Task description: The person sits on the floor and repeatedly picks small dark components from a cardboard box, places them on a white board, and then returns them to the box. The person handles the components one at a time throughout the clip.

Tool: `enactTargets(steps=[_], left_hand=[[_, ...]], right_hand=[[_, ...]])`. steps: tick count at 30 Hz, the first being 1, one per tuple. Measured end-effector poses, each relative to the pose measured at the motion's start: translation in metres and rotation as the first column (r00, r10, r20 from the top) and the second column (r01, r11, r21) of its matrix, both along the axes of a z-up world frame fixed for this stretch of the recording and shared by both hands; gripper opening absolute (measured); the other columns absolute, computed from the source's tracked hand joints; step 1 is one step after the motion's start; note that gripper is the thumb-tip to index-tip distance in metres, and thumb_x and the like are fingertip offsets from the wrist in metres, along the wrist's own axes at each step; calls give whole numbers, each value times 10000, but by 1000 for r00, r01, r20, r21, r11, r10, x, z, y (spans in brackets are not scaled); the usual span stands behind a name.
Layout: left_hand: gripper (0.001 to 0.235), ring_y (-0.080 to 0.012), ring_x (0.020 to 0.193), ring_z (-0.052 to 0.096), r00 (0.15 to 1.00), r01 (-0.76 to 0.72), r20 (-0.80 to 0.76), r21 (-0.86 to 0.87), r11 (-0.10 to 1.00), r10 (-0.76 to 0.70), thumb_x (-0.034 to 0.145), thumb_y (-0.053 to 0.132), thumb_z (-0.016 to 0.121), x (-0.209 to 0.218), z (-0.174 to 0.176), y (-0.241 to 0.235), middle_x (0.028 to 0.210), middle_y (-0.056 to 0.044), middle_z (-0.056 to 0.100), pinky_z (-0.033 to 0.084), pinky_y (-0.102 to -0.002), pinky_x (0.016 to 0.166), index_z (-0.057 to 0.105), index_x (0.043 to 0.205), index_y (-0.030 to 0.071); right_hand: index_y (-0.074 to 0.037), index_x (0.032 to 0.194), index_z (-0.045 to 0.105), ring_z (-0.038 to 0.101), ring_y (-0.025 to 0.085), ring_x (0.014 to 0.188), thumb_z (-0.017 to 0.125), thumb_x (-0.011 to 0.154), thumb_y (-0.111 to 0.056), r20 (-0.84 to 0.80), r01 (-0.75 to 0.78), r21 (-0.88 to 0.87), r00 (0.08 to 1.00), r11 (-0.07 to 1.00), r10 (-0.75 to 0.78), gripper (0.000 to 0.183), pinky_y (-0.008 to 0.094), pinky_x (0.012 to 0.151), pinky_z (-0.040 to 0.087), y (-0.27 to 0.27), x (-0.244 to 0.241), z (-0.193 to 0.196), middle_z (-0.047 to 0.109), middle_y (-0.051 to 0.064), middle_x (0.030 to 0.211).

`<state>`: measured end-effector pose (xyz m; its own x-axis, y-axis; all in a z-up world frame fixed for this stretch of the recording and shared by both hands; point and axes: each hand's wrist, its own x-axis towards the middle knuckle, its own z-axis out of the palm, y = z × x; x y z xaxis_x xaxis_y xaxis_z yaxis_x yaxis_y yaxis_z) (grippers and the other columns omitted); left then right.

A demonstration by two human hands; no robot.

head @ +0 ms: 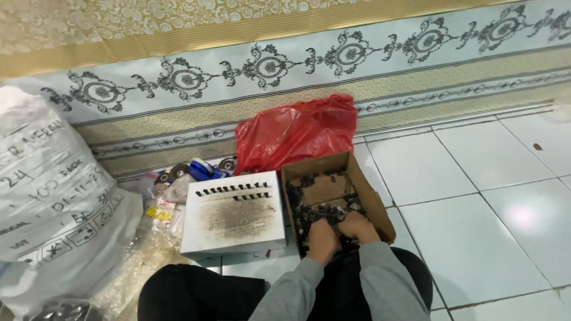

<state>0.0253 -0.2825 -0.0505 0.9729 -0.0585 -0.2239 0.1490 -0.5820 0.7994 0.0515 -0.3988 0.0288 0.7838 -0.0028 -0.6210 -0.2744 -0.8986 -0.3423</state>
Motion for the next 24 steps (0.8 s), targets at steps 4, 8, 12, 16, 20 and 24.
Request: enactTargets(steps=[4,8,12,16,20,24], left_hand=[[112,-341,703,709,988,40,147,62,997,-49,866,-60,607,13,-45,11,746,-317,667,594,-407,553,672,832,-145],[137,-373,682,702,900,365,144,272,891,-412,852,-60,631,4,-61,14,711,-303,673,593,-428,536,688,738,-108],[184,-297,550,620,888,439,56,190,878,-456,810,22,666,15,-18,31,634,-242,636,529,-335,446,640,636,-32],[214,-426,905,713,943,329,114,-198,923,-312,908,37,636,-3,48,96,996,-304,719,604,-457,710,751,1059,-62],[243,-296,847,721,998,66,39,-464,883,-54,891,146,755,-19,60,171,941,-198,753,544,-350,545,759,1115,53],[315,-247,838,725,973,-209,-79,-709,674,219,913,121,756,-44,92,230,1003,-262,761,621,-327,652,733,1167,-64]], right_hand=[[30,1208,726,683,353,1170,510,896,-367,54,-33,-47,998,998,36,550,453,951,579,-21,28,-82,724,223,1227],[16,1272,667,625,338,1255,419,957,-270,-150,-362,-282,931,888,332,493,461,1061,523,8,3,-49,667,193,1324],[40,1098,747,694,374,1087,508,901,-203,33,-185,-170,981,968,193,394,445,916,590,-3,3,-66,734,241,1174],[-16,1101,792,703,382,1101,593,888,-293,166,-34,59,986,998,24,402,480,866,603,-5,-2,-34,750,238,1168],[-35,1222,750,659,402,1183,589,938,-311,299,-9,218,953,976,-58,427,505,959,566,25,-15,1,710,246,1243],[20,1113,766,686,308,952,683,980,-223,399,-20,605,873,796,-281,289,484,853,556,66,-23,-15,745,245,985]])
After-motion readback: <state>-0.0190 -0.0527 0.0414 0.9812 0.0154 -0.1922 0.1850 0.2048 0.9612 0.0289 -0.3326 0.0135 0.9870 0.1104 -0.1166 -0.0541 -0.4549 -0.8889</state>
